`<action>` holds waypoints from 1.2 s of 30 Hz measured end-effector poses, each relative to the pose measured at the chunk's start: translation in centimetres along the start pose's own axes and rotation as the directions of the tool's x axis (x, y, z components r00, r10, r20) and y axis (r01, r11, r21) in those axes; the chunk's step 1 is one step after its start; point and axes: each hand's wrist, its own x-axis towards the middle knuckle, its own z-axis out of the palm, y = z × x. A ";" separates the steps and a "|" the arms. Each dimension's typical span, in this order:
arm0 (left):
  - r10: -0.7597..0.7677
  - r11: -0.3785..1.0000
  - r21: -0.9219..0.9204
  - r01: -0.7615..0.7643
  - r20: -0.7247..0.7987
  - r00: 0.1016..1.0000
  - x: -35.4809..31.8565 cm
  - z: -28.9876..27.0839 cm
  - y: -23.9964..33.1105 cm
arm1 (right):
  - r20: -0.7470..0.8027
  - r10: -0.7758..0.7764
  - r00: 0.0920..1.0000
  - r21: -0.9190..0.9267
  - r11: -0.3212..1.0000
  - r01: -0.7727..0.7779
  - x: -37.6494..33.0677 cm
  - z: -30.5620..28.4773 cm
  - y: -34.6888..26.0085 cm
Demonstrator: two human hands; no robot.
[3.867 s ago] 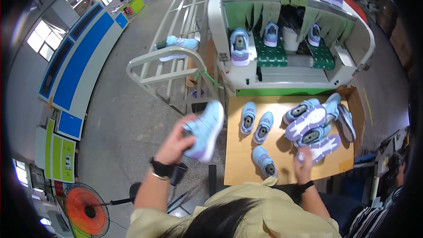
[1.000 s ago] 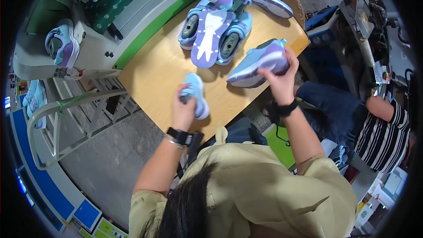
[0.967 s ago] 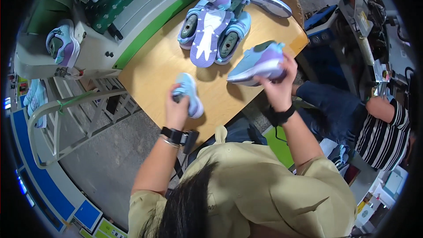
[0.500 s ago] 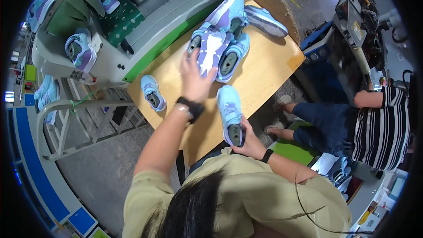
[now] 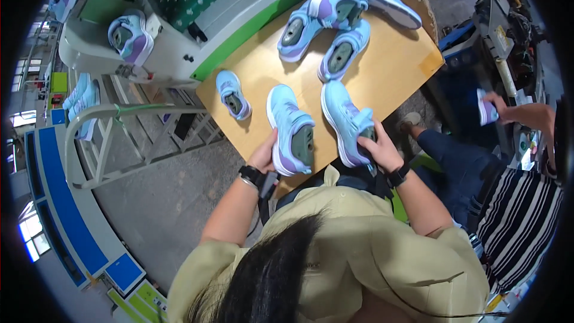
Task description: Sort and organize shoes on a workbench and place them into a processing machine.
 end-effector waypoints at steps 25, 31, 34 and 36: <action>0.599 -0.328 0.816 -0.476 0.570 0.562 8.8 19.4 9.0 | -0.497 -0.025 0.867 -0.235 0.966 -0.107 21.6 -11.3 -7.6; 0.546 -0.074 0.942 -0.328 0.314 0.777 16.2 18.7 7.6 | -0.278 -0.214 0.936 -0.081 0.977 0.199 16.8 -11.7 -10.5; 0.545 -0.009 0.980 -0.197 0.170 0.821 13.0 17.0 4.6 | -0.193 -0.729 0.657 -0.739 0.549 0.391 10.6 -8.7 -13.1; 0.524 -0.021 0.966 -0.258 0.230 0.820 10.3 17.0 3.6 | 0.048 -0.865 0.500 -0.733 0.309 0.606 7.5 -7.3 -10.4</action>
